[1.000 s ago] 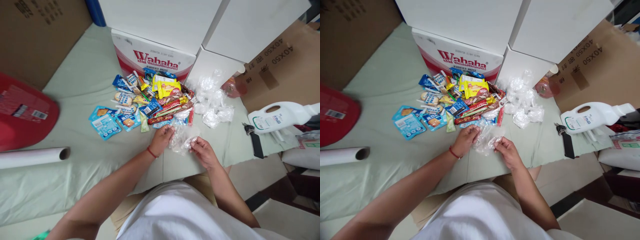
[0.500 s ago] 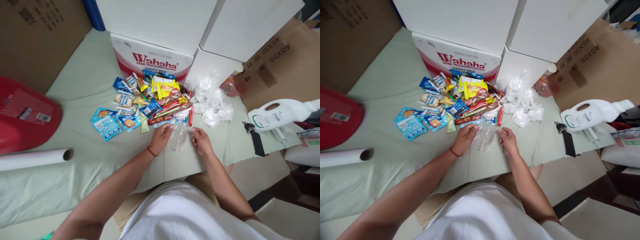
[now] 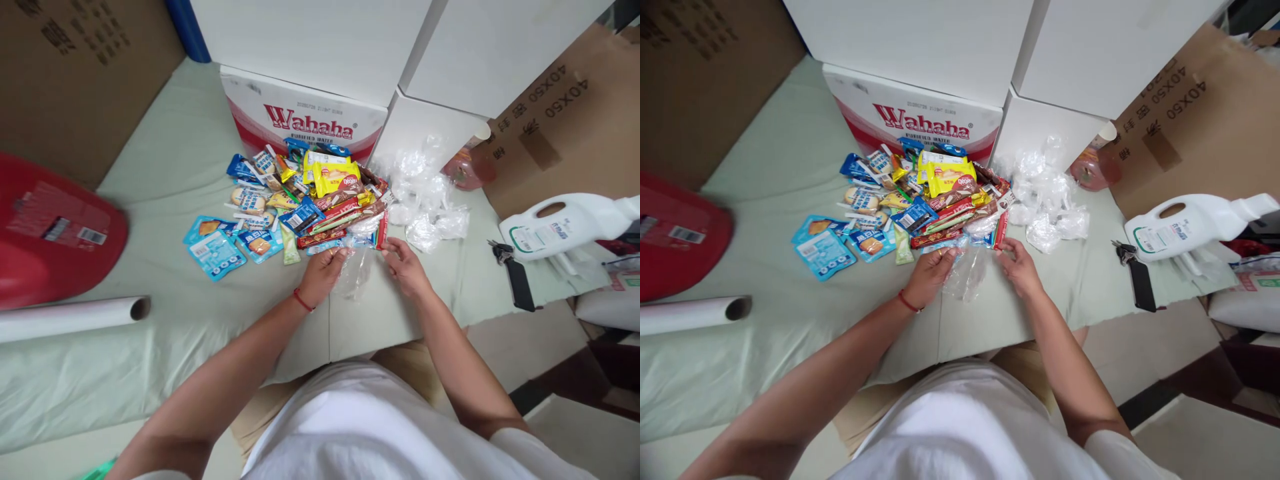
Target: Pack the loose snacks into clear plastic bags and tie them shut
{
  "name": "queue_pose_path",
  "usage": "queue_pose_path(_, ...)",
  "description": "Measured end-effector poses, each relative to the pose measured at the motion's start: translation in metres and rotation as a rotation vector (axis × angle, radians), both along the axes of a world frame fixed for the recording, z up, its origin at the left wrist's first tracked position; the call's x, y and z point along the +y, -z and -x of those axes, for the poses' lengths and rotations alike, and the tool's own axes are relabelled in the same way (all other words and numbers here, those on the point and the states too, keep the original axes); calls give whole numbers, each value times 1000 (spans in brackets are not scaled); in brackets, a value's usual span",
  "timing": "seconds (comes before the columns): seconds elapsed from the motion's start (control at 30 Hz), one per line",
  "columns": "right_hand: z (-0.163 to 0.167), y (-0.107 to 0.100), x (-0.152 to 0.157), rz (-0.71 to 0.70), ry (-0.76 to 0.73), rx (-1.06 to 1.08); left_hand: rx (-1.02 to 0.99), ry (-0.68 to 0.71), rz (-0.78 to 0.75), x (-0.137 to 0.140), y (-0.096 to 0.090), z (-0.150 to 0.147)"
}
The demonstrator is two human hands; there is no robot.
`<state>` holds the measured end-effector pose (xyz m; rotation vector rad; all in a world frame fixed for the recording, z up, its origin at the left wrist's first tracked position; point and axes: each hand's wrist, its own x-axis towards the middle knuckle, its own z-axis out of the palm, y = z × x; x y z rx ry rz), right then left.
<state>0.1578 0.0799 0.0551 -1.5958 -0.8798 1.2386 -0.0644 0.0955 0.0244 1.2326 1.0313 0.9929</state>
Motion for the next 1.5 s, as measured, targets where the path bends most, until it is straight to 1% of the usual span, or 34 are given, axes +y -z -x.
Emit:
queue_pose_path(0.07, 5, 0, 10, 13, -91, -8, -9, 7, 27, 1, 0, 1)
queue_pose_path(0.1, 5, 0, 13, 21, -110, -12, -13, -2, 36, 2, -1, 2)
queue_pose_path(0.2, -11, -1, 11, 23, -98, -5, -29, -54, 44, 9, -3, 8)
queue_pose_path(0.37, -62, -7, -17, 105, -53, 56, -60, -128, 69, 20, -9, 20)
queue_pose_path(0.47, -83, -9, -36, 120, -27, 60, -47, -161, 85, 22, -11, 25)
queue_pose_path(0.57, -90, -8, -51, 113, -12, 35, 27, -151, 63, 24, -9, 28)
queue_pose_path(0.7, -86, -5, -63, 117, -18, -52, 162, -163, -28, 30, -1, 30)
queue_pose_path(0.77, -80, -5, -67, 88, -2, -124, 257, -240, -59, 31, 0, 31)
queue_pose_path(0.83, -72, -8, -72, 27, 22, -210, 378, -367, -135, 26, -5, 32)
queue_pose_path(0.93, -55, -21, -81, -99, -2, -388, 528, -576, -362, -1, -28, 33)
queue_pose_path(0.97, -48, -27, -85, -145, -37, -459, 545, -631, -428, -14, -38, 33)
queue_pose_path(1.0, -41, -35, -89, -191, -88, -531, 528, -662, -462, -28, -47, 31)
queue_pose_path(1.03, -33, -42, -93, -237, -153, -599, 476, -629, -438, -43, -54, 28)
queue_pose_path(1.07, -25, -49, -97, -285, -228, -663, 385, -529, -346, -56, -59, 24)
queue_pose_path(1.1, -17, -56, -100, -332, -312, -722, 275, -387, -205, -67, -62, 19)
queue_pose_path(1.13, -10, -61, -104, -377, -399, -781, 172, -230, -44, -77, -63, 14)
queue_pose_path(1.17, -2, -66, -107, -419, -486, -843, 97, -103, 107, -83, -62, 7)
queue_pose_path(1.2, 4, -69, -110, -457, -569, -906, 40, -5, 241, -88, -60, 1)
queue_pose_path(1.23, 11, -71, -113, -488, -646, -970, 5, 60, 349, -91, -57, -6)
queue_pose_path(1.27, 16, -72, -117, -512, -715, -1033, -13, 95, 429, -92, -55, -12)
queue_pose_path(1.33, 26, -71, -123, -543, -828, -1133, -13, 113, 507, -94, -51, -22)
queue_pose_path(1.37, 29, -70, -127, -556, -872, -1162, 3, 105, 508, -94, -49, -25)
queue_pose_path(1.43, 33, -67, -133, -574, -926, -1170, 49, 63, 455, -95, -47, -31)
queue_pose_path(1.5, 32, -67, -137, -571, -932, -1097, 53, 26, 408, -96, -45, -33)
